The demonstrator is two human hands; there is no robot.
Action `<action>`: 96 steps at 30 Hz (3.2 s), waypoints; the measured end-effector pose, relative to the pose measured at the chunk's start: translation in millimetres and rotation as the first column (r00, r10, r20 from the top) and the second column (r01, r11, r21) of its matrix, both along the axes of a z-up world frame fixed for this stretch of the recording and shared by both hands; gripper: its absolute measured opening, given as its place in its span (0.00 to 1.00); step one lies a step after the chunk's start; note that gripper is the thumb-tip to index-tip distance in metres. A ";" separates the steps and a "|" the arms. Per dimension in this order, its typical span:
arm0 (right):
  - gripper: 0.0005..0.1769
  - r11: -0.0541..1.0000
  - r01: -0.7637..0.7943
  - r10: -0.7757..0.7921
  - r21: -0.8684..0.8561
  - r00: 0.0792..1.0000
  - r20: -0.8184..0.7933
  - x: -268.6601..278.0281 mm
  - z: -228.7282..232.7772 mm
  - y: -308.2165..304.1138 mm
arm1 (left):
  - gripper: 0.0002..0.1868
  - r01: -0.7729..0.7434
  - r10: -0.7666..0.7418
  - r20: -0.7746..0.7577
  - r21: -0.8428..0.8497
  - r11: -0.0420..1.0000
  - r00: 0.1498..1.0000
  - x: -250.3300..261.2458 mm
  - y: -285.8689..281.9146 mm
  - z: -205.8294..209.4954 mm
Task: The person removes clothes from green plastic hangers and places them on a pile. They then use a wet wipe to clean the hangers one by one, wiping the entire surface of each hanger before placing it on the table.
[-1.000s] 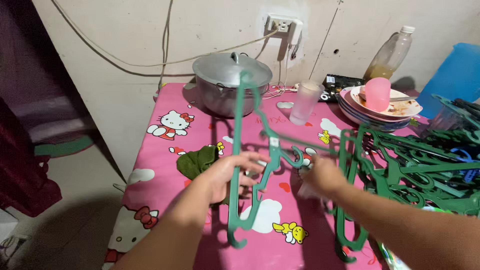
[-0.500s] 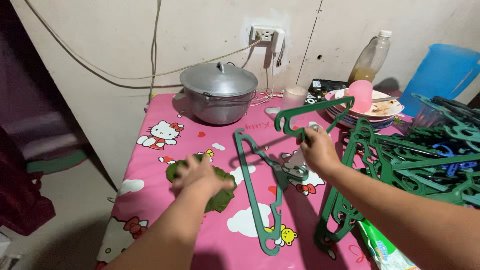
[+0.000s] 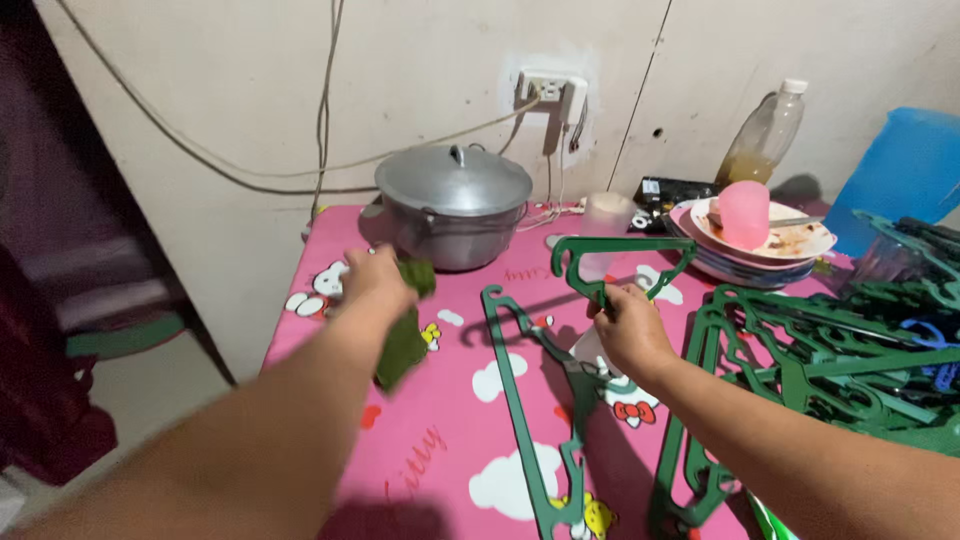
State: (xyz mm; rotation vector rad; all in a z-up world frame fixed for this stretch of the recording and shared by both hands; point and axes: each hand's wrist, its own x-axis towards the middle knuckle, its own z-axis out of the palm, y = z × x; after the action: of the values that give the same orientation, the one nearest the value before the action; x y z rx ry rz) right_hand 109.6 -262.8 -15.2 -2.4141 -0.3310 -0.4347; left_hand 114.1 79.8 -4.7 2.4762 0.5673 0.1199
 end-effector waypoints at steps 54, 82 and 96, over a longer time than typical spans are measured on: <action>0.13 0.981 0.167 -0.137 -0.096 0.954 0.265 -43.3 215.9 -278.0 | 0.09 0.780 -0.850 0.086 -0.454 0.430 0.519 -65.5 -270.1 178.5; 0.11 0.944 -0.010 -0.105 0.329 0.939 0.328 -89.3 189.4 -111.5 | 0.54 0.501 -0.295 0.511 -0.858 -0.114 0.807 -42.9 -360.1 163.1; 0.07 0.985 -0.121 0.017 0.124 0.780 0.625 -106.9 180.5 -106.6 | 0.33 0.556 -0.026 0.593 -0.770 -0.313 0.805 -44.5 -351.8 193.6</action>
State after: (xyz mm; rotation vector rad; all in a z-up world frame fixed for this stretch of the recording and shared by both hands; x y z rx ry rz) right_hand 2.7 -369.4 165.3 -2.0296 -0.6420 -1.1888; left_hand 69.6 -272.1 188.9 0.7024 -0.2848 -0.1111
